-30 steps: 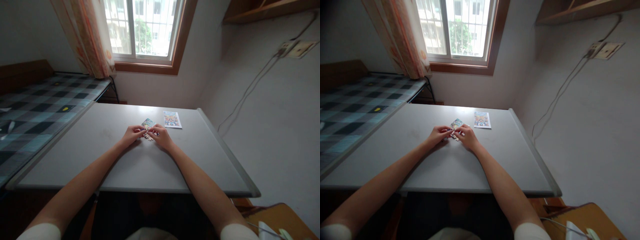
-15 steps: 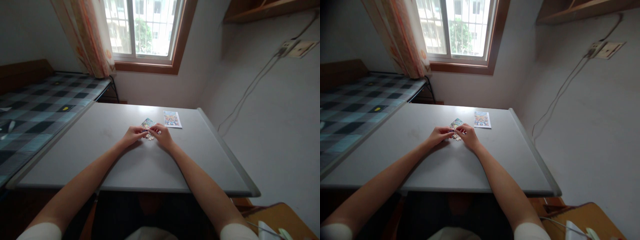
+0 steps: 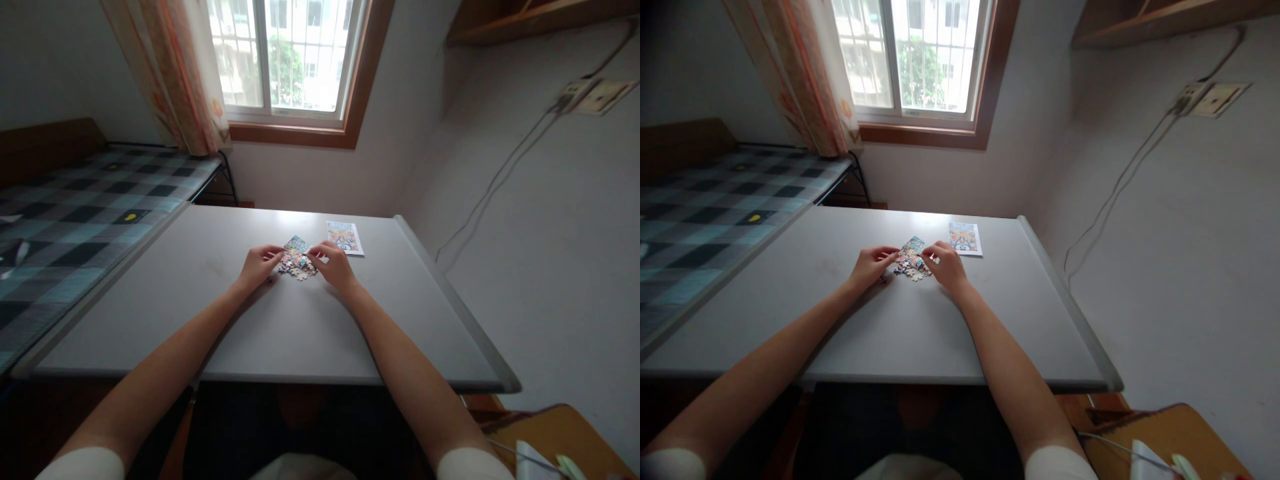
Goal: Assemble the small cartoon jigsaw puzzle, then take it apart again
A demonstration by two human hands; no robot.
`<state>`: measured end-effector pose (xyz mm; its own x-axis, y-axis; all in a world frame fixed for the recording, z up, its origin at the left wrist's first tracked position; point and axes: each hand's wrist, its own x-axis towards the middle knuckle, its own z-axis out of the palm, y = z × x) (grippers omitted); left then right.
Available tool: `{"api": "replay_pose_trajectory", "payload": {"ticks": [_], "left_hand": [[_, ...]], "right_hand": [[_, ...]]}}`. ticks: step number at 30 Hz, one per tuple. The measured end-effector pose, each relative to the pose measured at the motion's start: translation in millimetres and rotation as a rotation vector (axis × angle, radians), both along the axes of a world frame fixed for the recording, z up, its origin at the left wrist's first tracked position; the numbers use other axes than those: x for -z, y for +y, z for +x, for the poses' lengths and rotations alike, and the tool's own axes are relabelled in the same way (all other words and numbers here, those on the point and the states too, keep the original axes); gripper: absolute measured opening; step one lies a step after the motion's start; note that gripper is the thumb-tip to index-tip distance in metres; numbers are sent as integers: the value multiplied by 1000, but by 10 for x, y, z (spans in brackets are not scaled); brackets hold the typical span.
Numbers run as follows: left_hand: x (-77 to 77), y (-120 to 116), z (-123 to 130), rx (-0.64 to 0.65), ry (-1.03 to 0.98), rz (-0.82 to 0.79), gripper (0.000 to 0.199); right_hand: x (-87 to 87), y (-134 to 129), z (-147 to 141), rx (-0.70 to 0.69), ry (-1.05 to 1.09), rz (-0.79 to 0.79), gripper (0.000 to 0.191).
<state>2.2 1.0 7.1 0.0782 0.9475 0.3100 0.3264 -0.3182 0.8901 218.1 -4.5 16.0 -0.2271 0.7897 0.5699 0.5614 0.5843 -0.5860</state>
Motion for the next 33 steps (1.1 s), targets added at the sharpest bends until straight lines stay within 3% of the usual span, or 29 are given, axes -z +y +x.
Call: {"api": "replay_pose_trajectory", "payload": {"ticks": [4, 8, 11, 15, 20, 27, 33], "left_hand": [[-2, -25, -48, -121, 354, 181, 23], [-35, -88, -48, -208, 624, 213, 24], [-29, -98, -26, -212, 679, 199, 33], [47, -76, 18, -99, 674, 170, 41], [118, -30, 54, -50, 562, 145, 27], [95, 77, 56, 111, -12, -20, 40], [24, 56, 59, 70, -170, -62, 39]], "right_hand": [[-26, 30, 112, 124, -162, -19, 11], [-11, 21, 136, 200, -265, -111, 9], [50, 10, 87, 164, -282, -117, 20], [163, 5, 7, 62, -320, -66, 32], [252, 23, -31, 29, -337, -67, 24], [256, 43, -23, 17, -267, -104, 21], [232, 15, -29, 12, -230, -102, 16]]}}
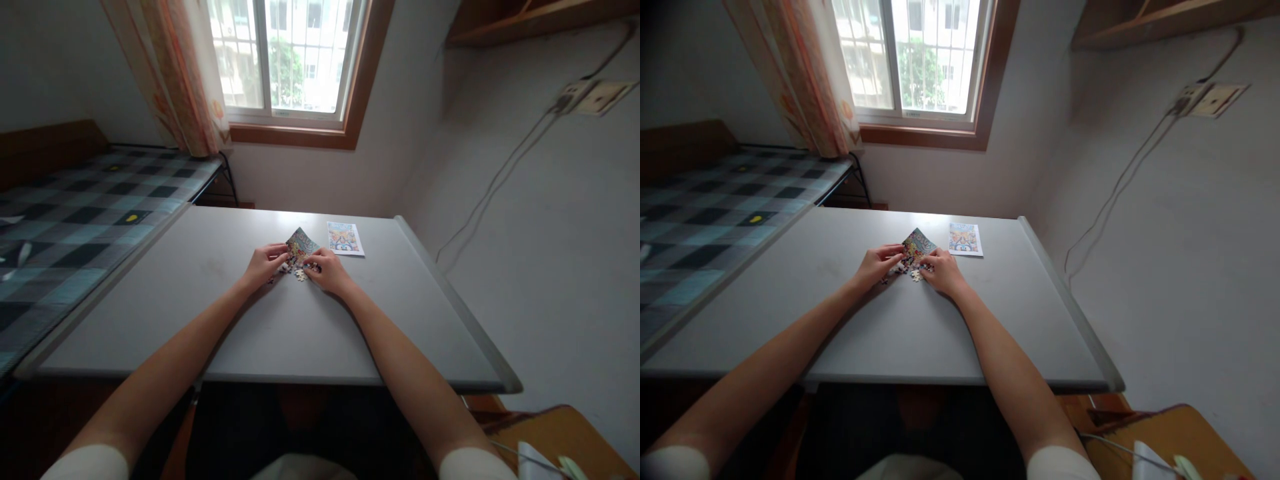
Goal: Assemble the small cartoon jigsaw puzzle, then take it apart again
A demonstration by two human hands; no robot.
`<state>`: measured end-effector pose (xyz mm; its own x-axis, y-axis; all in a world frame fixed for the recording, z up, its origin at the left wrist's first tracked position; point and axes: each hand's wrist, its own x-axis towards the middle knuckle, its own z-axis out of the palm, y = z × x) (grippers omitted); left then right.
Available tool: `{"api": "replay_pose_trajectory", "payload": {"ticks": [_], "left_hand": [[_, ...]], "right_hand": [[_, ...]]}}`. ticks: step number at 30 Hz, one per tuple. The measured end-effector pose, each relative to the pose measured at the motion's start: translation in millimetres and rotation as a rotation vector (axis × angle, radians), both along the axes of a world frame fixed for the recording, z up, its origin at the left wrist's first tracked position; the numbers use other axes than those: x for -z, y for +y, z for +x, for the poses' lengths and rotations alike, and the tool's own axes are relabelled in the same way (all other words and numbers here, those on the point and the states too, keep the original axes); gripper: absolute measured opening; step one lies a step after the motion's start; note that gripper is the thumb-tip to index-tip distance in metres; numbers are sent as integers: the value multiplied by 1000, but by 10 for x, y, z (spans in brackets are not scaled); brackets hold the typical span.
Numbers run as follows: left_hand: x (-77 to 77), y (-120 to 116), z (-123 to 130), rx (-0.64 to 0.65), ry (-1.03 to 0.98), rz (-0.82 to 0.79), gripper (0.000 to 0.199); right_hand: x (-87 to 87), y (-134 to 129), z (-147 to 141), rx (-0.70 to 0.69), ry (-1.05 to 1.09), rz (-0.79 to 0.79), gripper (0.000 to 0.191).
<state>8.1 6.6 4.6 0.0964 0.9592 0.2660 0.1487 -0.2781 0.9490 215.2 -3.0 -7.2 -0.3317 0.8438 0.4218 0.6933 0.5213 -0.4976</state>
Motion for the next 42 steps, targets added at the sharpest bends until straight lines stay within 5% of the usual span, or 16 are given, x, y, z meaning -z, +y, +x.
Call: {"api": "replay_pose_trajectory", "payload": {"ticks": [7, 14, 20, 25, 34, 42], "left_hand": [[-99, -23, -46, -168, -267, 2, 40], [-80, -62, -4, -42, -423, -92, 42], [-88, -86, 4, 18, -365, -151, 45], [-76, -70, 9, -6, -429, -253, 68], [-103, -86, 38, 49, -544, -450, 29], [-151, -108, 43, 93, -601, -527, 17]], "right_hand": [[-38, 16, -4, 29, 94, -24, 15], [-134, 60, -7, 74, 619, -254, 52], [-143, 64, -37, 65, 742, -325, 46], [-162, 27, -74, 21, 798, -390, 41], [-153, 6, -111, -33, 919, -525, 46], [-160, 7, -100, -29, 969, -539, 42]]}}
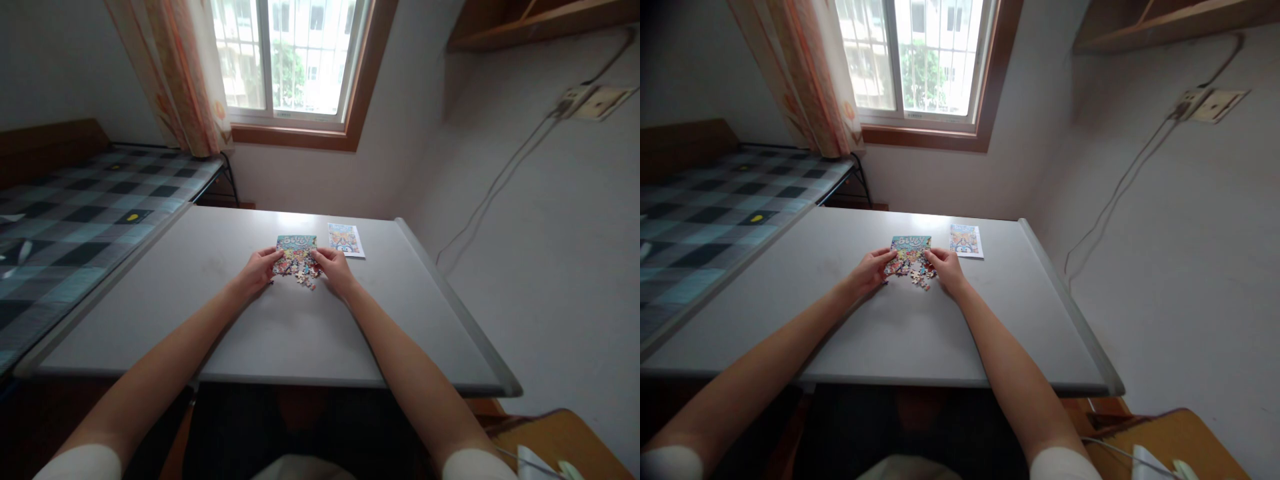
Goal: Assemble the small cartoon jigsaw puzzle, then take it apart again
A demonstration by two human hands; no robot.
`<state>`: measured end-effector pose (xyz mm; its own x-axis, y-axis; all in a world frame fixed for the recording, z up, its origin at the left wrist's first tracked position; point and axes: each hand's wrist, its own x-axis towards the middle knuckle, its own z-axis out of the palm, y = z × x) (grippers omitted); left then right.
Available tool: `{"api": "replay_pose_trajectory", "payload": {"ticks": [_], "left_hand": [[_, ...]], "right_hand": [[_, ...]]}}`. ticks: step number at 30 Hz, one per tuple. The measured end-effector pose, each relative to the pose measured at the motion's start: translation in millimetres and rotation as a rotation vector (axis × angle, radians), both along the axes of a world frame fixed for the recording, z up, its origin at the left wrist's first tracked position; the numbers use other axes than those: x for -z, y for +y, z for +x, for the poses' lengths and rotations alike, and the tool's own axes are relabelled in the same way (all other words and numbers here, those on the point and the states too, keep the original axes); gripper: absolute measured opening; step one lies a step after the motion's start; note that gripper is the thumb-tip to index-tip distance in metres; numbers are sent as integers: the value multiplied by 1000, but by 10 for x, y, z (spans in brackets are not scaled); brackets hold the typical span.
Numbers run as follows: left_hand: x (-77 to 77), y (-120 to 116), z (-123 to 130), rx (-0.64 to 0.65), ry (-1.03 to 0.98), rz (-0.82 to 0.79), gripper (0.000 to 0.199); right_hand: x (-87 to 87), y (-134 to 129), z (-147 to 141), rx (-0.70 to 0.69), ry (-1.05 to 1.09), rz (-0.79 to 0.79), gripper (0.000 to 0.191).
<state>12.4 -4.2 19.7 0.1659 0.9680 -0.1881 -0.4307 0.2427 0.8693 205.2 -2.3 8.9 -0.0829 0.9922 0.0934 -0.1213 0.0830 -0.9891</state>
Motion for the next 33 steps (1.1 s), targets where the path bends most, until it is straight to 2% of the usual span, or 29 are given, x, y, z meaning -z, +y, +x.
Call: {"api": "replay_pose_trajectory", "payload": {"ticks": [4, 11, 15, 20, 24, 28, 30, 33], "left_hand": [[-14, -19, 26, -47, -12, 6, 15], [-41, -9, 9, -81, -41, -29, 15], [-21, 11, 5, -109, -51, -34, 16], [-16, 21, 9, -183, -43, -24, 17], [-12, 31, 9, -200, -37, 4, 19], [3, 31, 8, -180, -38, 24, 20], [2, 19, 10, -148, -39, 34, 22], [-13, -14, 17, -67, -27, 35, 24]], "right_hand": [[17, 29, 0, 21, 84, -43, 46], [26, 18, -13, -70, 163, -54, 43], [16, 13, -3, -57, 78, 9, 33], [54, 64, 32, 50, -86, 126, 22], [78, 72, 51, 155, -253, 231, 21], [46, 21, 53, 170, -446, 339, 22], [21, 3, 48, 168, -463, 361, 26], [0, 12, 41, 156, -350, 296, 36]]}}
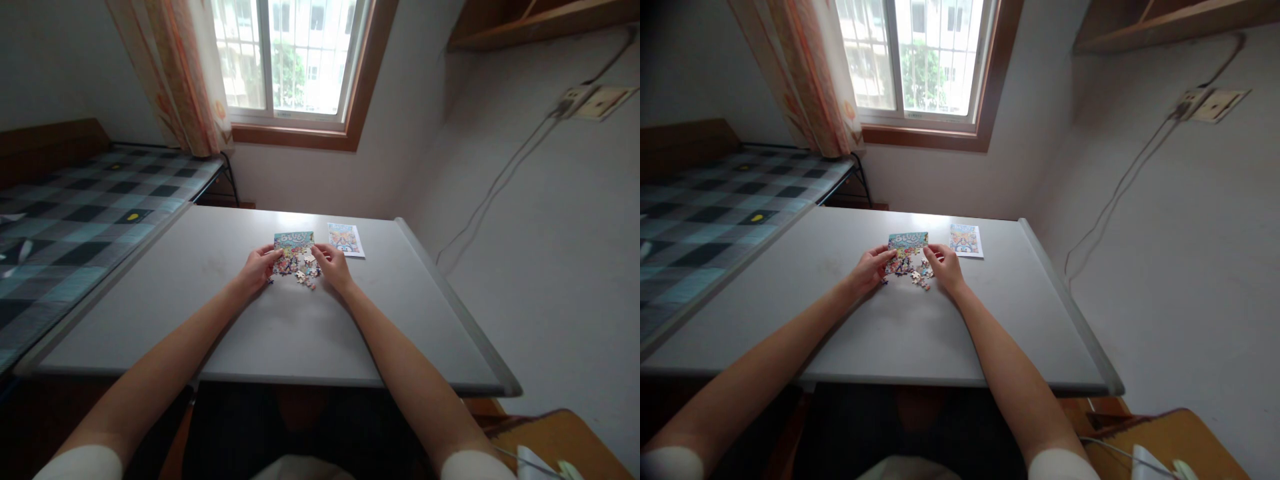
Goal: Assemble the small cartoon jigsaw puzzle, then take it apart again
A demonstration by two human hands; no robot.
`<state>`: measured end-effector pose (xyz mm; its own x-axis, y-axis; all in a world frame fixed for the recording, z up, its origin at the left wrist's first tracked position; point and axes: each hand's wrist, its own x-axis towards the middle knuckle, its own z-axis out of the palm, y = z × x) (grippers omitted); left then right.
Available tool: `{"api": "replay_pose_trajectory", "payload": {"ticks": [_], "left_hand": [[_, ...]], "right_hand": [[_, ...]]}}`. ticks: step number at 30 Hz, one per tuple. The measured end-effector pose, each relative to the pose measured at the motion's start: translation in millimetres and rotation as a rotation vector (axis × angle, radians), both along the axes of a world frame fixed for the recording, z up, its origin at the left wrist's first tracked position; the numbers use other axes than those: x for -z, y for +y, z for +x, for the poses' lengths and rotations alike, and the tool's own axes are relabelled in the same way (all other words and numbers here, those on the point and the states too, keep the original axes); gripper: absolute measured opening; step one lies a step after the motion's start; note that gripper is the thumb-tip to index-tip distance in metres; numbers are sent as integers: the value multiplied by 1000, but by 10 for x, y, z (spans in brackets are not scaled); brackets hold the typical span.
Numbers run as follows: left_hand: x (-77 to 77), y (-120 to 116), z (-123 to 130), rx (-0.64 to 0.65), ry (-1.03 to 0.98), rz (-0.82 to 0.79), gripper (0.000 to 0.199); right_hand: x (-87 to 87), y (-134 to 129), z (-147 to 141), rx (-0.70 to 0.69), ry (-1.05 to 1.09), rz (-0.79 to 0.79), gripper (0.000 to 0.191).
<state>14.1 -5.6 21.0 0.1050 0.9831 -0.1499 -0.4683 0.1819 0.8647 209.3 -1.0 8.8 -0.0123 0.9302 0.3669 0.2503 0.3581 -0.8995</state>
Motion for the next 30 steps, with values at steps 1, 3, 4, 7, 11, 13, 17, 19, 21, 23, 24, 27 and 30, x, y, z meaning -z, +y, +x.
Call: {"api": "replay_pose_trajectory", "payload": {"ticks": [1, 3, 4, 7, 11, 13, 17, 19, 21, 23, 24, 27, 30], "left_hand": [[-6, -13, 3, 30, 11, -5, 25], [-17, -34, 8, 79, 38, -15, 26], [-18, -41, 9, 96, 50, -17, 26], [0, -37, 3, 105, 74, -10, 27], [77, 4, -16, 82, 104, 15, 33], [116, 14, -20, 83, 135, 78, 40], [137, -2, -12, 94, 265, 222, 47], [130, -11, -8, 92, 305, 250, 49], [123, -12, -6, 85, 306, 249, 52], [119, -11, -6, 82, 281, 232, 53], [117, -11, -7, 83, 271, 226, 53], [102, -21, -6, 89, 287, 227, 49], [84, -31, -3, 94, 303, 228, 45]], "right_hand": [[0, 12, -1, -7, 60, -31, 39], [8, 40, -3, -4, 176, -92, 43], [13, 53, -3, 3, 227, -120, 46], [23, 78, -4, 6, 326, -178, 52], [18, 64, 4, -10, 293, -150, 45], [19, 46, 13, 7, 209, -96, 39], [36, 28, 22, 48, 111, -51, 32], [40, 33, 13, 52, 144, -80, 33], [35, 42, -3, 41, 218, -136, 37], [23, 49, -19, 31, 301, -202, 41], [18, 52, -24, 30, 332, -228, 42], [20, 56, -23, 25, 332, -233, 41], [53, 58, -2, 17, 212, -146, 36]]}}
